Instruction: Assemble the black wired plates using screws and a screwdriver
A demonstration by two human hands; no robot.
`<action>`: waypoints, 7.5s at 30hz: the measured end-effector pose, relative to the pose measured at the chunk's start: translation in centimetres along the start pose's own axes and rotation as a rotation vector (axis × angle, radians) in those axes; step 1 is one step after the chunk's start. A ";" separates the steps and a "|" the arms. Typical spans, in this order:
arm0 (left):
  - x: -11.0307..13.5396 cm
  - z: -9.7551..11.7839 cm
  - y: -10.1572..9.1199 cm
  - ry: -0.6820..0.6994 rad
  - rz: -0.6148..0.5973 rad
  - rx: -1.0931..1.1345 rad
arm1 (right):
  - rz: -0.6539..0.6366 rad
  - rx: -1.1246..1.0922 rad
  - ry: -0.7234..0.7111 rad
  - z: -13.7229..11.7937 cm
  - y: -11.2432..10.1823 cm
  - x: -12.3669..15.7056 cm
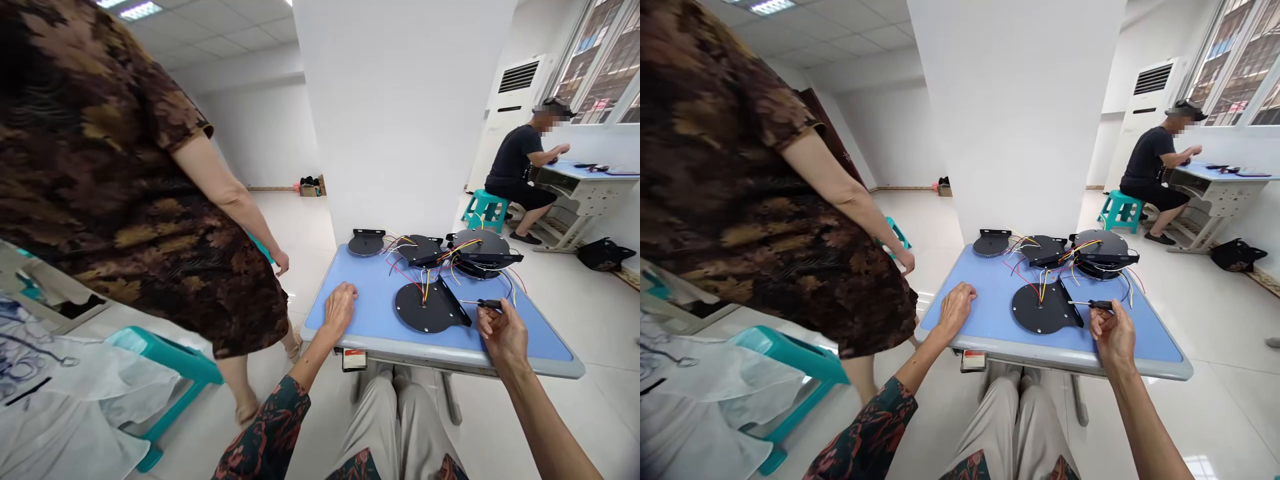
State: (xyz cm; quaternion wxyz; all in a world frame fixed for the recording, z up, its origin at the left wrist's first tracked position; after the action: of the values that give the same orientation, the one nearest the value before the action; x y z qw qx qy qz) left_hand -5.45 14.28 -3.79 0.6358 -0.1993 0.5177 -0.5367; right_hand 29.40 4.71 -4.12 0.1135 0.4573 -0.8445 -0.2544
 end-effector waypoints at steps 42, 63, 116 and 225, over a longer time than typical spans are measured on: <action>-4.0 8.4 8.1 -0.288 -0.178 1.184 | -0.015 0.237 -0.065 1.5 1.5 -2.2; -3.8 9.4 6.8 0.090 -0.020 0.842 | -0.100 0.232 -0.043 1.3 5.4 -7.5; -3.8 9.7 6.7 0.204 -0.015 0.824 | -0.365 0.679 -0.562 -0.9 6.2 -4.0; -1.8 9.4 6.0 0.253 -0.159 0.682 | -0.521 1.756 -0.782 -3.0 14.3 1.3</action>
State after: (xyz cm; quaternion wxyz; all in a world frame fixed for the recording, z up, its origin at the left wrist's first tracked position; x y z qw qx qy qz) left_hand 5.78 15.11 -4.23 0.5530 0.0524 0.3665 -0.7464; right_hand 19.69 9.09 6.02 -0.6107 0.4342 -0.5846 0.3110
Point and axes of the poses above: each hand's wrist, its own x-axis away from the middle knuckle, its own y-axis out of the palm, z = x × y, the point moved 1 cm from there along -x, towards the middle knuckle, and after that the axes turned 7 degrees about z, right-handed, at the moved point
